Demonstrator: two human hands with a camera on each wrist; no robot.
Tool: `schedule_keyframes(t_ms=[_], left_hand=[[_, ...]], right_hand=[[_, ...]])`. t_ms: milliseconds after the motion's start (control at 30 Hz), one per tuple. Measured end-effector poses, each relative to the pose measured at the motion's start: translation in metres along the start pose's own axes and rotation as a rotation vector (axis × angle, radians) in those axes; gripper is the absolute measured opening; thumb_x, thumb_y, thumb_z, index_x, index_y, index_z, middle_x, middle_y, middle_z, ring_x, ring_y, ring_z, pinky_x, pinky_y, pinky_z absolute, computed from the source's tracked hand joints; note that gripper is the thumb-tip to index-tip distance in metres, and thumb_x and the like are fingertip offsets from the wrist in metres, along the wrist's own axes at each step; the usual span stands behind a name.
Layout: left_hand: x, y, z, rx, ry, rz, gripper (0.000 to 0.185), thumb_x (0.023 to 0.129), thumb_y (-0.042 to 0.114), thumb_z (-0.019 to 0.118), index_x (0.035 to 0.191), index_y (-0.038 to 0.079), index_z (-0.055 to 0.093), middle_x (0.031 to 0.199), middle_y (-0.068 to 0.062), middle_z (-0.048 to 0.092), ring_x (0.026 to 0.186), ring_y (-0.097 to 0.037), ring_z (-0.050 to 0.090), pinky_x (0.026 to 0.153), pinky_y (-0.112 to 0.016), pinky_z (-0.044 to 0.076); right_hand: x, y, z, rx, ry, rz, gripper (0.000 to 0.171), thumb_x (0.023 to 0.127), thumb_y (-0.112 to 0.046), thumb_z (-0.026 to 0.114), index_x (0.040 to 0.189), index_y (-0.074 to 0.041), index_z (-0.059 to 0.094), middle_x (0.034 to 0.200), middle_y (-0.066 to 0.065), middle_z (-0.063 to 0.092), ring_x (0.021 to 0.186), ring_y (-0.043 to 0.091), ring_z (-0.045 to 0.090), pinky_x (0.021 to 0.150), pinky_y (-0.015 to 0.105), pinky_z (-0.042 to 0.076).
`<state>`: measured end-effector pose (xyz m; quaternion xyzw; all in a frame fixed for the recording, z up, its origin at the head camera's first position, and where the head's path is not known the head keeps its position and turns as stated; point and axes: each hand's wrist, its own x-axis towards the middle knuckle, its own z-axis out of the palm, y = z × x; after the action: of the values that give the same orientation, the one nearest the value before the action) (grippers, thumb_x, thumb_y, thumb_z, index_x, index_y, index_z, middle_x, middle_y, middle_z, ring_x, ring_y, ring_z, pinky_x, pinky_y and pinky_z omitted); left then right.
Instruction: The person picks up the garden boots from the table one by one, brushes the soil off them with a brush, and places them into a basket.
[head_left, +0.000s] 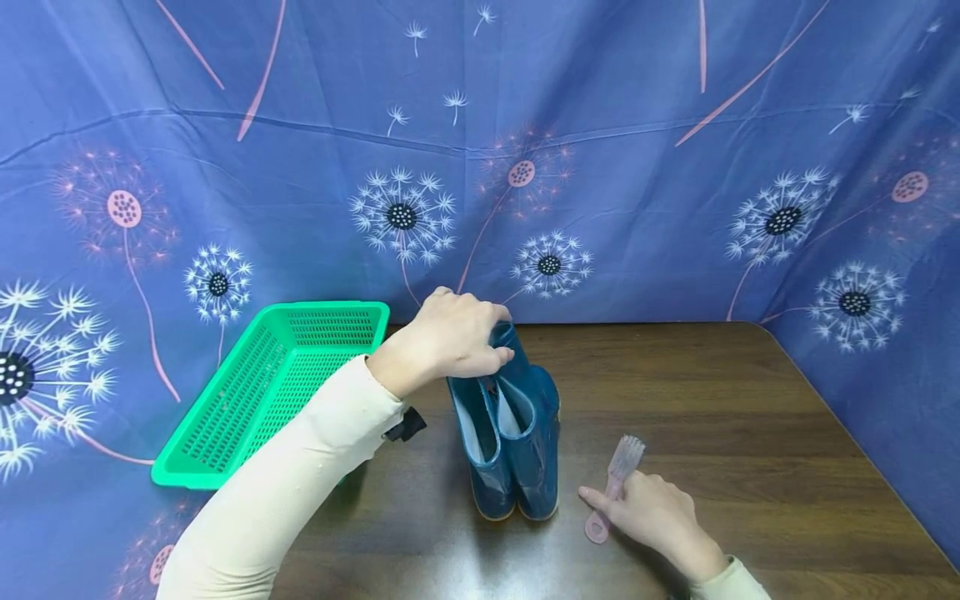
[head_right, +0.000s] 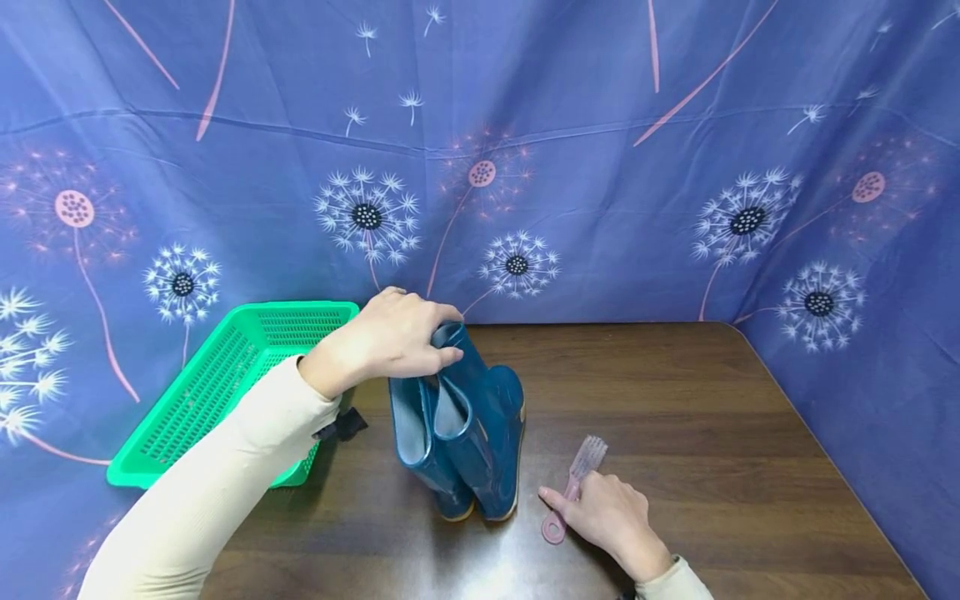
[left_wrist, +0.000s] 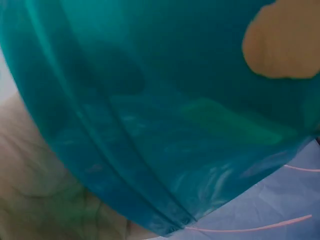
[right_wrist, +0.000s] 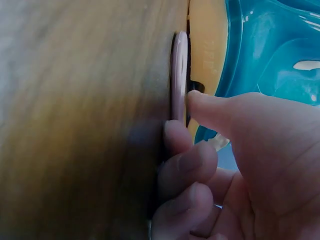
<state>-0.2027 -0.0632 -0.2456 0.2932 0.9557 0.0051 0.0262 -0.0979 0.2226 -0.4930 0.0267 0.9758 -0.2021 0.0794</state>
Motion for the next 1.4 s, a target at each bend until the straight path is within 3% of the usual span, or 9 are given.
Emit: schedule_keyframes(t_ms=[300, 467, 633, 733, 833, 900, 1033, 1133, 1400], left_hand=[[0.005, 0.009, -0.002, -0.026, 0.081, 0.079, 0.040, 0.099, 0.025, 0.073, 0.139, 0.023, 0.072, 0.098, -0.003, 0.079, 0.072, -0.018, 0.064, 0.060, -0.034, 0.051], [0.008, 0.015, -0.006, -0.092, 0.079, 0.123, 0.039, 0.099, 0.014, 0.071, 0.138, 0.017, 0.072, 0.110, -0.006, 0.080, 0.074, -0.019, 0.065, 0.063, -0.031, 0.051], [0.012, 0.027, -0.013, -0.111, 0.075, 0.163, 0.038, 0.097, 0.006, 0.069, 0.134, 0.013, 0.075, 0.126, -0.007, 0.078, 0.098, -0.023, 0.075, 0.082, -0.035, 0.059], [0.014, 0.035, -0.015, -0.099, 0.093, 0.172, 0.039, 0.094, 0.003, 0.068, 0.130, 0.013, 0.077, 0.124, -0.006, 0.079, 0.095, -0.020, 0.072, 0.075, -0.033, 0.058], [0.015, 0.042, -0.014, -0.093, 0.127, 0.169, 0.041, 0.089, 0.000, 0.065, 0.125, 0.013, 0.080, 0.100, -0.002, 0.078, 0.070, -0.015, 0.055, 0.057, -0.028, 0.045], [0.015, 0.047, -0.014, -0.077, 0.161, 0.165, 0.033, 0.085, -0.001, 0.063, 0.105, 0.015, 0.083, 0.074, 0.004, 0.061, 0.063, -0.013, 0.038, 0.052, -0.026, 0.032], [0.014, 0.056, -0.015, -0.070, 0.224, 0.174, 0.028, 0.078, -0.003, 0.060, 0.062, 0.018, 0.052, 0.062, 0.008, 0.022, 0.060, -0.011, 0.020, 0.051, -0.026, 0.019], [0.012, 0.064, -0.020, -0.106, 0.240, 0.189, 0.041, 0.077, -0.005, 0.059, 0.059, 0.021, 0.033, 0.061, 0.008, 0.018, 0.059, -0.010, 0.016, 0.049, -0.025, 0.017], [0.011, 0.085, -0.043, -0.151, 0.280, 0.244, 0.040, 0.075, -0.007, 0.053, 0.060, 0.020, 0.028, 0.064, 0.007, 0.018, 0.060, -0.009, 0.015, 0.048, -0.023, 0.018]], right_hand=[[0.000, -0.002, 0.000, -0.023, 0.000, 0.002, 0.070, 0.088, -0.078, 0.067, 0.054, -0.020, 0.049, 0.057, -0.006, 0.039, 0.055, 0.015, 0.044, 0.048, 0.034, 0.032], [0.002, -0.002, 0.000, -0.029, -0.005, -0.002, 0.069, 0.087, -0.077, 0.069, 0.054, -0.020, 0.050, 0.058, -0.005, 0.038, 0.055, 0.015, 0.044, 0.049, 0.034, 0.032], [0.002, 0.000, -0.002, -0.024, -0.020, 0.001, 0.066, 0.088, -0.071, 0.072, 0.056, -0.020, 0.048, 0.058, -0.005, 0.041, 0.056, 0.015, 0.045, 0.049, 0.035, 0.033], [0.001, 0.000, -0.003, -0.008, -0.042, 0.014, 0.062, 0.090, -0.066, 0.073, 0.056, -0.020, 0.047, 0.058, -0.005, 0.043, 0.057, 0.015, 0.046, 0.050, 0.036, 0.034], [0.000, 0.000, -0.005, 0.006, -0.053, 0.022, 0.056, 0.090, -0.058, 0.074, 0.058, -0.020, 0.050, 0.060, -0.003, 0.047, 0.059, 0.017, 0.049, 0.051, 0.037, 0.036], [-0.001, 0.001, -0.006, 0.010, -0.059, 0.026, 0.051, 0.089, -0.055, 0.074, 0.060, -0.020, 0.051, 0.062, -0.002, 0.051, 0.061, 0.018, 0.051, 0.052, 0.038, 0.037], [-0.002, 0.002, -0.009, 0.023, -0.067, 0.032, 0.044, 0.086, -0.050, 0.075, 0.062, -0.019, 0.054, 0.064, 0.000, 0.055, 0.062, 0.019, 0.053, 0.051, 0.039, 0.038], [-0.003, 0.004, -0.011, 0.034, -0.070, 0.045, 0.042, 0.084, -0.049, 0.076, 0.063, -0.019, 0.055, 0.064, -0.001, 0.055, 0.061, 0.019, 0.052, 0.051, 0.038, 0.038], [0.000, 0.010, -0.015, 0.021, -0.045, 0.064, 0.027, 0.080, -0.045, 0.078, 0.077, -0.023, 0.063, 0.075, -0.002, 0.065, 0.066, 0.018, 0.056, 0.054, 0.038, 0.040]])
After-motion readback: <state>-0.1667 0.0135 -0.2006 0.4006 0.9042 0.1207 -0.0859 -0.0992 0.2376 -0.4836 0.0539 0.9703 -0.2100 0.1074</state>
